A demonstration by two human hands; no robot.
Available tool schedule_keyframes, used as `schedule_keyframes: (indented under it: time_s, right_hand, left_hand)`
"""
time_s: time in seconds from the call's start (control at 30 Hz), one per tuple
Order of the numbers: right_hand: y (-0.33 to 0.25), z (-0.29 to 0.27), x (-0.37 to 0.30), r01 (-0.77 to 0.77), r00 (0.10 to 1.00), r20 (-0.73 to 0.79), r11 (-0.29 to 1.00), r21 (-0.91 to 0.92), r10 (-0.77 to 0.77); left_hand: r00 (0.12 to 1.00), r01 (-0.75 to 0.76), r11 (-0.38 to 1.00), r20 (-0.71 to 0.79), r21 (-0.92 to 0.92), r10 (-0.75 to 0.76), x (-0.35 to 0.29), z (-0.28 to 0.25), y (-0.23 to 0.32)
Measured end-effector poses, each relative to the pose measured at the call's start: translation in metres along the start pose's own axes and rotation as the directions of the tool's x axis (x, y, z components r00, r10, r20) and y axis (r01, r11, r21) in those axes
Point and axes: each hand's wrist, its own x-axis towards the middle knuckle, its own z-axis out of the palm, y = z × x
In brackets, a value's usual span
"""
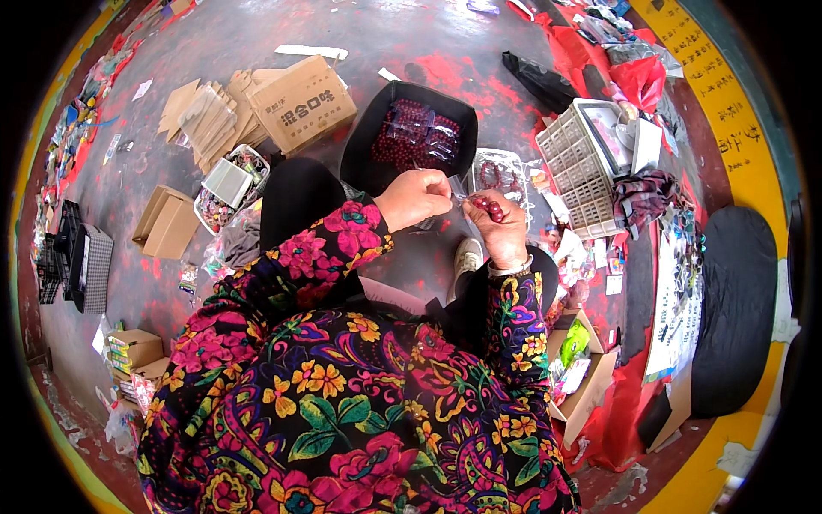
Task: The person sits on the floor and packs red beads into small clear plastic bags. They place the filled bags into a black container and later wipe the beads with a cloth.
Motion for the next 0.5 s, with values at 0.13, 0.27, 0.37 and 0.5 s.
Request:
schedule_keyframes:
  time_s: [0.13, 0.27, 0.37, 0.5]
  right_hand:
    - [-0.002, 0.007, -0.002, 0.114, 0.993, 0.019, 0.987, -0.113, -0.112]
    - [0.0, 0.009, -0.002, 0.272, 0.961, 0.046, 0.905, -0.326, -0.272]
    - [-0.003, 0.01, 0.0, 0.274, 0.962, 0.091, 0.898, -0.344, -0.259]
    - [0.002, 0.008, 0.001, 0.287, 0.958, 0.107, 0.89, -0.355, -0.267]
  left_hand:
    - [0.984, -0.1, 0.966, -0.118, 0.239, 0.131, 0.002, 0.004, -0.012]
    - [0.898, -0.254, 0.757, -0.143, 0.602, 0.415, 0.0, 0.007, -0.005]
    - [0.882, -0.283, 0.732, -0.133, 0.62, 0.453, -0.002, 0.003, -0.009]
    - [0.884, -0.28, 0.701, -0.108, 0.656, 0.454, -0.002, 0.001, -0.01]
